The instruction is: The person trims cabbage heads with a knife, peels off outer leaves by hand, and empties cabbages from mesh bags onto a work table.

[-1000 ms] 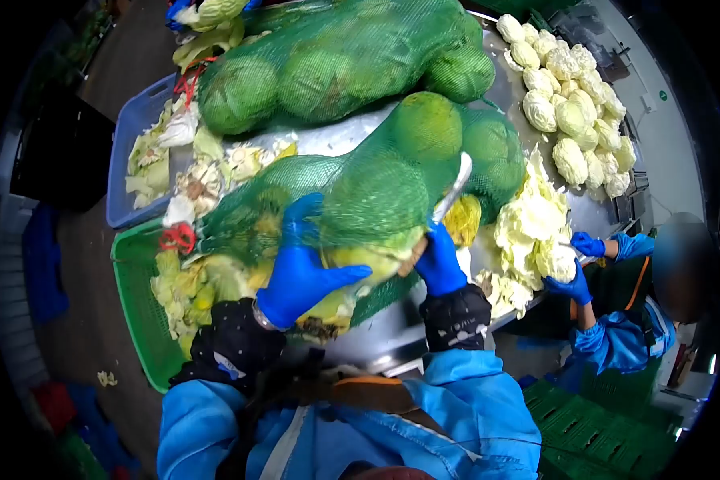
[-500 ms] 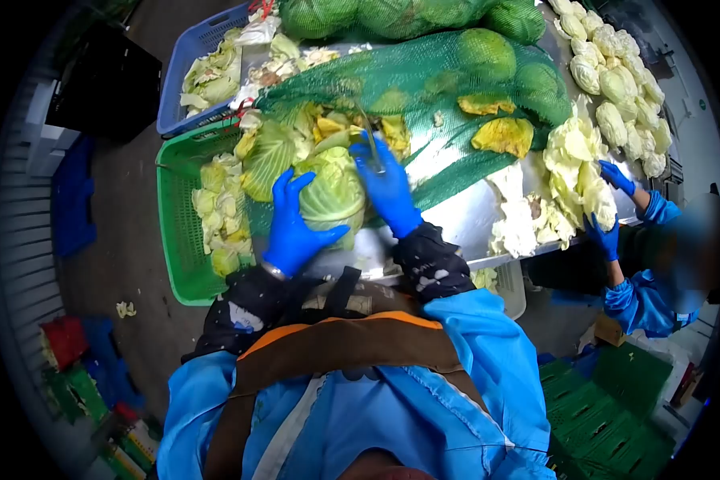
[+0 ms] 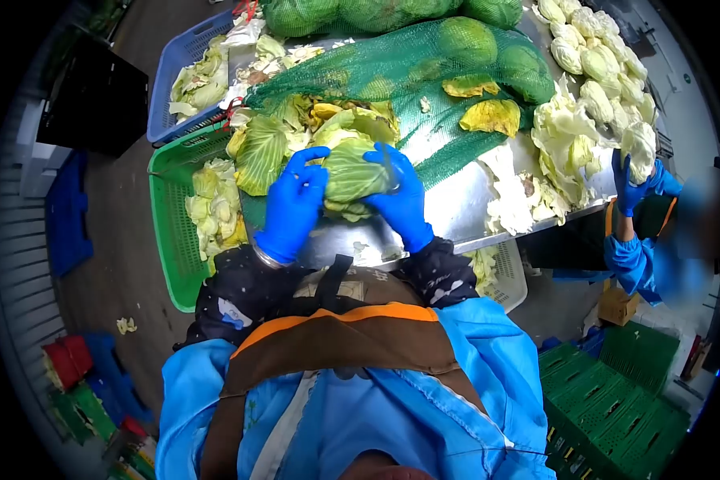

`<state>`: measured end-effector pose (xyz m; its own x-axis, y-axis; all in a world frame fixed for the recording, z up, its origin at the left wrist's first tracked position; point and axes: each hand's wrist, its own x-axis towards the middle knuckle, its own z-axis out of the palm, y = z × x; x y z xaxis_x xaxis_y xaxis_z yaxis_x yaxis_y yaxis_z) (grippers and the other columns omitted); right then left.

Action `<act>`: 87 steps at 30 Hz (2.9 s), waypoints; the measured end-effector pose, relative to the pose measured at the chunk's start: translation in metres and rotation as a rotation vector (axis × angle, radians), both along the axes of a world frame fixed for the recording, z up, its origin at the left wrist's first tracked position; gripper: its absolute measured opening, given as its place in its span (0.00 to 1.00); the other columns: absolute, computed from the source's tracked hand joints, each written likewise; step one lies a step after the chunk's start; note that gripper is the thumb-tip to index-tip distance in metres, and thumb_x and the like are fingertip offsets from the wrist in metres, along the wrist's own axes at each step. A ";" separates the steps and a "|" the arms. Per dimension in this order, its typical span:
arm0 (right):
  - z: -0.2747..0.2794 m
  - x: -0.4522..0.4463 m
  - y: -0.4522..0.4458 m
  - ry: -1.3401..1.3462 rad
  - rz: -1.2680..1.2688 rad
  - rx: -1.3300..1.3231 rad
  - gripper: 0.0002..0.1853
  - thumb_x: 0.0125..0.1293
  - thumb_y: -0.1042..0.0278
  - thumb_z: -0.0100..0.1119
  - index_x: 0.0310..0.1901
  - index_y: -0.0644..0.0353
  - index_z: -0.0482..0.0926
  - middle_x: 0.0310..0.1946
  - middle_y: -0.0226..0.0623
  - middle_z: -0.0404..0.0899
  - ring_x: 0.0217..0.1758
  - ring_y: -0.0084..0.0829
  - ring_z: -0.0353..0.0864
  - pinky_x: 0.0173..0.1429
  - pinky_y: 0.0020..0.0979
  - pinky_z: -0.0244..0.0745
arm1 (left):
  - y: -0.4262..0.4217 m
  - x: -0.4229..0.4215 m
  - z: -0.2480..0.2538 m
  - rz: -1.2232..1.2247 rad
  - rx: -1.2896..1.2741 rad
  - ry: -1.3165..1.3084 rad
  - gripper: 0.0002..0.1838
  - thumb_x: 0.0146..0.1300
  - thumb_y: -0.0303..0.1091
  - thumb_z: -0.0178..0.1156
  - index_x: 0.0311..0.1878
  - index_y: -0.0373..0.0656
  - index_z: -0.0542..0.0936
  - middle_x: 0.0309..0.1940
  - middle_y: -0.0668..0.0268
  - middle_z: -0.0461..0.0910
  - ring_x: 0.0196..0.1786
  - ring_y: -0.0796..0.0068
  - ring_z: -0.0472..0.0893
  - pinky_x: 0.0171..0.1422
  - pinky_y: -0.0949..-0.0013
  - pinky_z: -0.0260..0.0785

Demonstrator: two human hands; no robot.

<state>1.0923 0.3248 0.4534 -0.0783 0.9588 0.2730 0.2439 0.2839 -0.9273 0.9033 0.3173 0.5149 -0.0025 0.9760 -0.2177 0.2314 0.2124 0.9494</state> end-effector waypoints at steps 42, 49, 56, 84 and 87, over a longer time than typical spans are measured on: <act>-0.001 0.047 -0.055 -0.476 0.047 -0.366 0.16 0.63 0.61 0.53 0.51 0.53 0.70 0.30 0.45 0.80 0.34 0.48 0.80 0.37 0.42 0.75 | -0.010 0.032 -0.068 0.051 0.649 0.482 0.36 0.39 0.42 0.73 0.50 0.41 0.67 0.56 0.51 0.62 0.60 0.49 0.61 0.63 0.52 0.56; -0.004 0.038 -0.030 -0.568 0.168 -0.422 0.17 0.59 0.66 0.53 0.50 0.55 0.64 0.27 0.51 0.78 0.32 0.53 0.79 0.34 0.49 0.72 | -0.003 0.041 -0.065 0.011 0.658 0.486 0.35 0.38 0.43 0.73 0.49 0.41 0.67 0.54 0.52 0.63 0.59 0.49 0.62 0.61 0.50 0.57; -0.016 0.028 -0.009 -0.737 0.253 -0.411 0.16 0.59 0.70 0.49 0.48 0.65 0.64 0.29 0.56 0.78 0.33 0.56 0.78 0.35 0.49 0.72 | 0.003 0.037 -0.073 0.025 0.634 0.447 0.32 0.41 0.41 0.73 0.48 0.40 0.68 0.55 0.52 0.63 0.60 0.50 0.62 0.63 0.53 0.56; 0.009 0.032 0.028 0.151 0.207 -1.009 0.10 0.59 0.59 0.57 0.33 0.56 0.76 0.15 0.27 0.67 0.12 0.19 0.65 0.13 0.23 0.63 | -0.060 -0.032 -0.114 0.372 0.016 -0.366 0.54 0.41 0.29 0.76 0.67 0.41 0.48 0.57 0.53 0.63 0.60 0.61 0.68 0.62 0.61 0.68; -0.004 0.041 0.051 -0.035 0.100 -0.955 0.12 0.59 0.55 0.59 0.37 0.54 0.77 0.20 0.30 0.74 0.15 0.25 0.72 0.19 0.28 0.66 | -0.077 -0.035 -0.106 0.417 -0.223 -0.673 0.48 0.48 0.27 0.71 0.68 0.43 0.50 0.59 0.54 0.64 0.60 0.62 0.70 0.60 0.61 0.70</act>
<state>1.1336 0.3760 0.4493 -0.1648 0.7641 -0.6236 0.2912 -0.5664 -0.7710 0.8688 0.2403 0.4089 -0.1548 0.8576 -0.4904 -0.5121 0.3549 0.7822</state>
